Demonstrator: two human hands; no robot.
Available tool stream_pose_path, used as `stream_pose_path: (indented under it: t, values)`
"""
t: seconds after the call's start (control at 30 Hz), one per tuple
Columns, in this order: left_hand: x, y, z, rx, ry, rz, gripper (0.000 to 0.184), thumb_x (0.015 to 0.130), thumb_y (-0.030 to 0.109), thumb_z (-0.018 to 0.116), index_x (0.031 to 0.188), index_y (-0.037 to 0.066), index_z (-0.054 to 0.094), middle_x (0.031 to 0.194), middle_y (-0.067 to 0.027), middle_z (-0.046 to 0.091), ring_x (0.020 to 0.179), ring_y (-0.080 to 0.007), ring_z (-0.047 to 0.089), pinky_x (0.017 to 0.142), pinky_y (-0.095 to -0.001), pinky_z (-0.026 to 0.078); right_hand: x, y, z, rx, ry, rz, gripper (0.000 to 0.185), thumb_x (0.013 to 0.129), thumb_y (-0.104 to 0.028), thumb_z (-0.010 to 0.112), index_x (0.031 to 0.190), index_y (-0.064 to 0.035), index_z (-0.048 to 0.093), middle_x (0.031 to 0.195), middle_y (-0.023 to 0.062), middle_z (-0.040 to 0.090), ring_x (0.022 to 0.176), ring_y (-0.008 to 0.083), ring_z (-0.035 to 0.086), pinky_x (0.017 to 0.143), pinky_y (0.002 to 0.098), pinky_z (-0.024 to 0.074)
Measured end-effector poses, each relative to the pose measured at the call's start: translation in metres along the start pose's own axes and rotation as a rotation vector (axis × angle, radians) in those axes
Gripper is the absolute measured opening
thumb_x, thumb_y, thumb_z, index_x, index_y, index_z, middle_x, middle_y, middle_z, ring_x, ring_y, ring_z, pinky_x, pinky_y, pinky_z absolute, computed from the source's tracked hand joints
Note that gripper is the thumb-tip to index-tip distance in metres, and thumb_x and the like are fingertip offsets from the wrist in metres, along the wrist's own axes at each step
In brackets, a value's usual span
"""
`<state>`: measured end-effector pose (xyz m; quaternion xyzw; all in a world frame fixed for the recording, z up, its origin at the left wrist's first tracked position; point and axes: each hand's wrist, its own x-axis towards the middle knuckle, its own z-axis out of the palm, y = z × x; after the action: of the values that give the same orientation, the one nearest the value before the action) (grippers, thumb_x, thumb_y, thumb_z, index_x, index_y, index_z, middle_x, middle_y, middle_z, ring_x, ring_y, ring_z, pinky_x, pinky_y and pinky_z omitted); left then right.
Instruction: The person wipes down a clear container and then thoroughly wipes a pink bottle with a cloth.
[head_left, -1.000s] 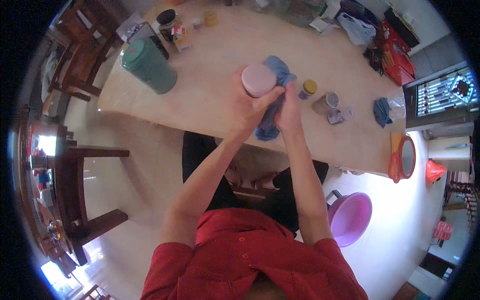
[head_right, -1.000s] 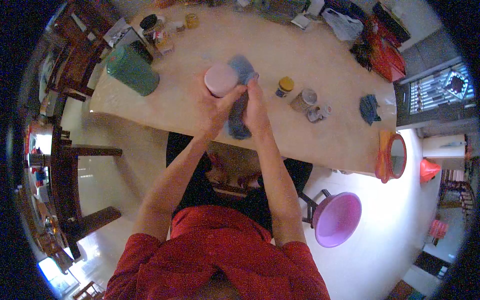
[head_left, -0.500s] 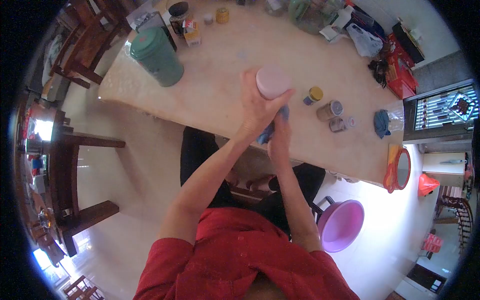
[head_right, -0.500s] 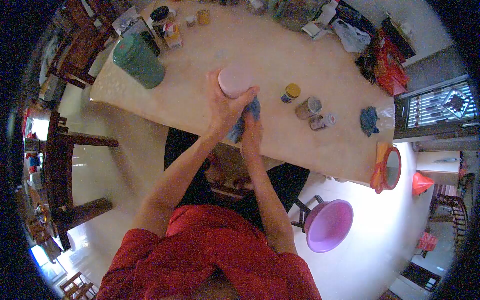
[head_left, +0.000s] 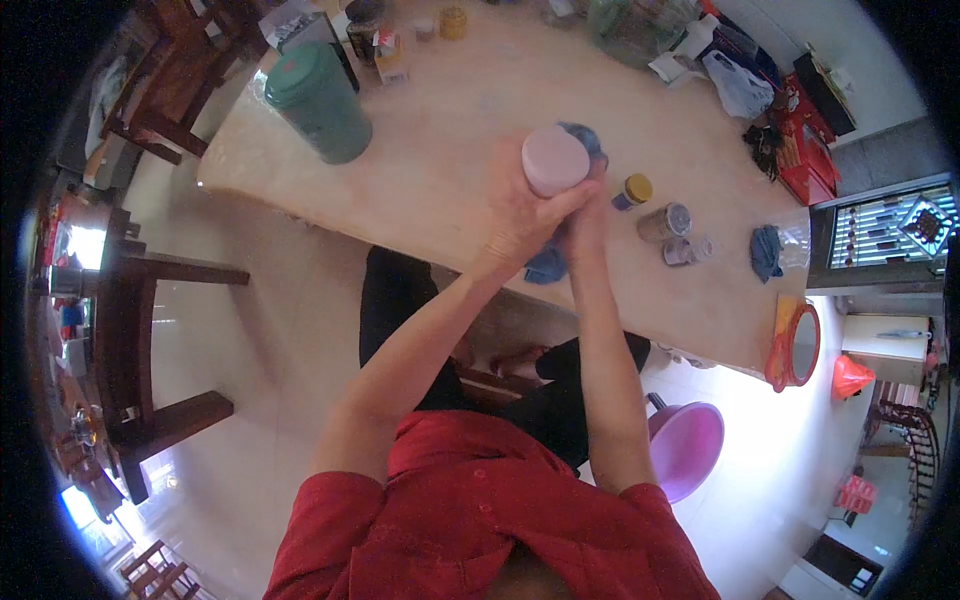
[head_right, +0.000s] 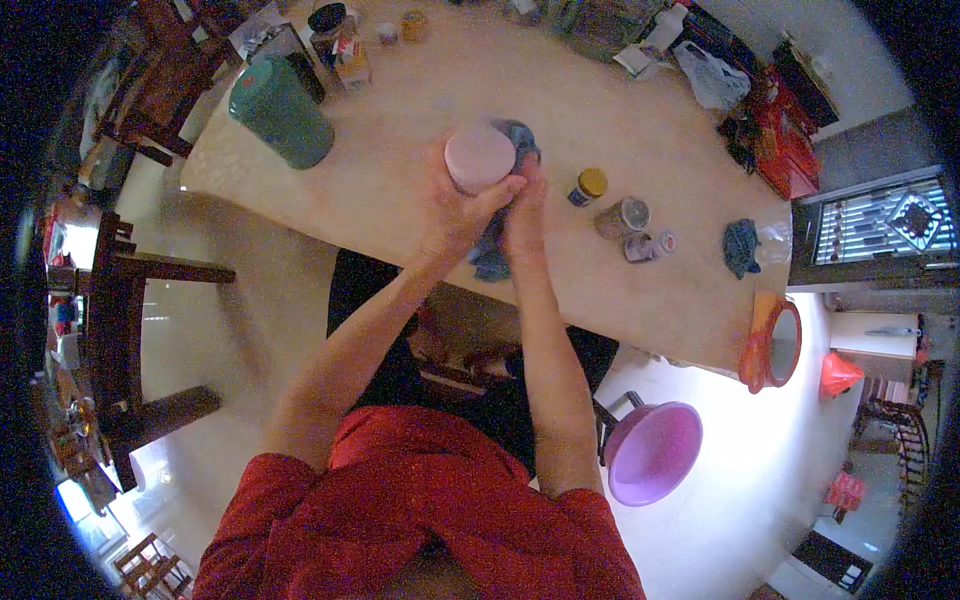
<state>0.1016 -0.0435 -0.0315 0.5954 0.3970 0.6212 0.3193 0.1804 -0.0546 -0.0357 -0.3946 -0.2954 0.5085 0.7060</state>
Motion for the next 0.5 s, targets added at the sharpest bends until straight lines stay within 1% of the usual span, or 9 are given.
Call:
stream_pose_path:
  t: [0.03, 0.1, 0.13, 0.23, 0.3, 0.33, 0.4, 0.43, 0.5]
  values:
    - [-0.001, -0.005, 0.002, -0.001, -0.002, 0.002, 0.065, 0.058, 0.028, 0.081, 0.107, 0.002, 0.046, 0.097, -0.0146, 0.05, 0.089, -0.0299, 0.054, 0.076, -0.036, 0.044, 0.005, 0.021, -0.014, 0.001, 0.001, -0.002, 0.046, 0.094, -0.039, 0.037, 0.116, -0.0018, 0.05, 0.112, 0.0084, 0.056, 0.103, 0.0193, 0.052, 0.089, 0.0338, 0.0414]
    - [-0.004, -0.009, 0.006, -0.119, -0.004, -0.094, 0.067, 0.057, 0.029, 0.081, 0.107, 0.001, 0.045, 0.098, -0.0157, 0.05, 0.089, -0.0316, 0.053, 0.076, -0.0378, 0.044, 0.01, 0.054, -0.037, -0.547, 0.001, -0.194, 0.049, 0.094, -0.041, 0.034, 0.111, 0.0011, 0.053, 0.102, 0.0088, 0.061, 0.096, 0.0185, 0.055, 0.082, 0.0329, 0.0438]
    - [-0.004, -0.008, 0.007, -0.124, -0.006, -0.091, 0.067, 0.057, 0.029, 0.081, 0.107, 0.001, 0.045, 0.098, -0.0157, 0.05, 0.089, -0.0316, 0.053, 0.076, -0.0378, 0.044, 0.005, 0.057, -0.043, -0.549, 0.004, -0.2, 0.049, 0.094, -0.041, 0.034, 0.111, 0.0011, 0.053, 0.102, 0.0088, 0.061, 0.096, 0.0185, 0.055, 0.082, 0.0329, 0.0438]
    - [-0.001, -0.003, 0.001, -0.031, 0.008, -0.033, 0.067, 0.057, 0.029, 0.081, 0.107, 0.002, 0.045, 0.097, -0.0157, 0.05, 0.089, -0.031, 0.053, 0.076, -0.0384, 0.044, -0.023, 0.043, -0.036, -0.346, 0.192, 0.115, 0.044, 0.093, -0.036, 0.041, 0.107, 0.0028, 0.055, 0.095, 0.0086, 0.062, 0.088, 0.0175, 0.056, 0.077, 0.0305, 0.0448]
    - [0.0, -0.004, 0.001, 0.036, 0.003, -0.02, 0.066, 0.058, 0.027, 0.081, 0.107, 0.002, 0.045, 0.095, -0.0153, 0.052, 0.087, -0.0294, 0.055, 0.075, -0.0375, 0.046, -0.025, 0.028, -0.046, -0.612, 0.098, -0.069, 0.036, 0.089, -0.028, 0.051, 0.107, 0.0018, 0.056, 0.095, 0.008, 0.061, 0.084, 0.0157, 0.055, 0.075, 0.0277, 0.0447]
    - [-0.001, -0.003, 0.001, 0.032, 0.0, -0.018, 0.066, 0.058, 0.027, 0.081, 0.107, 0.002, 0.045, 0.095, -0.0153, 0.052, 0.087, -0.0294, 0.055, 0.075, -0.0375, 0.046, -0.022, 0.019, -0.048, -0.613, 0.101, -0.073, 0.036, 0.089, -0.028, 0.051, 0.107, 0.0018, 0.056, 0.095, 0.008, 0.061, 0.084, 0.0157, 0.055, 0.075, 0.0277, 0.0447]
    - [-0.001, 0.005, 0.001, -0.236, -0.095, -0.355, 0.065, 0.057, 0.025, 0.081, 0.106, 0.002, 0.045, 0.092, -0.0155, 0.055, 0.084, -0.0289, 0.058, 0.072, -0.0367, 0.047, -0.017, -0.016, -0.04, -0.214, 0.116, -0.031, 0.034, 0.086, -0.023, 0.057, 0.108, 0.0018, 0.056, 0.095, 0.0066, 0.061, 0.083, 0.0141, 0.055, 0.075, 0.0269, 0.0448]
    - [-0.001, 0.008, 0.001, -0.241, -0.096, -0.355, 0.065, 0.057, 0.025, 0.081, 0.106, 0.002, 0.045, 0.092, -0.0155, 0.055, 0.084, -0.0289, 0.058, 0.072, -0.0367, 0.047, -0.016, -0.035, -0.037, -0.218, 0.118, -0.033, 0.034, 0.086, -0.023, 0.057, 0.108, 0.0018, 0.056, 0.095, 0.0066, 0.061, 0.083, 0.0141, 0.055, 0.075, 0.0269, 0.0448]
    - [0.003, 0.011, 0.0, 0.042, 0.014, -0.034, 0.06, 0.06, 0.02, 0.079, 0.106, 0.002, 0.045, 0.091, -0.0149, 0.058, 0.082, -0.0257, 0.06, 0.07, -0.034, 0.049, -0.013, -0.069, -0.024, -0.335, -0.079, -0.112, 0.035, 0.08, -0.02, 0.061, 0.107, 0.0024, 0.057, 0.101, 0.0076, 0.059, 0.085, 0.0162, 0.056, 0.076, 0.0268, 0.0457]
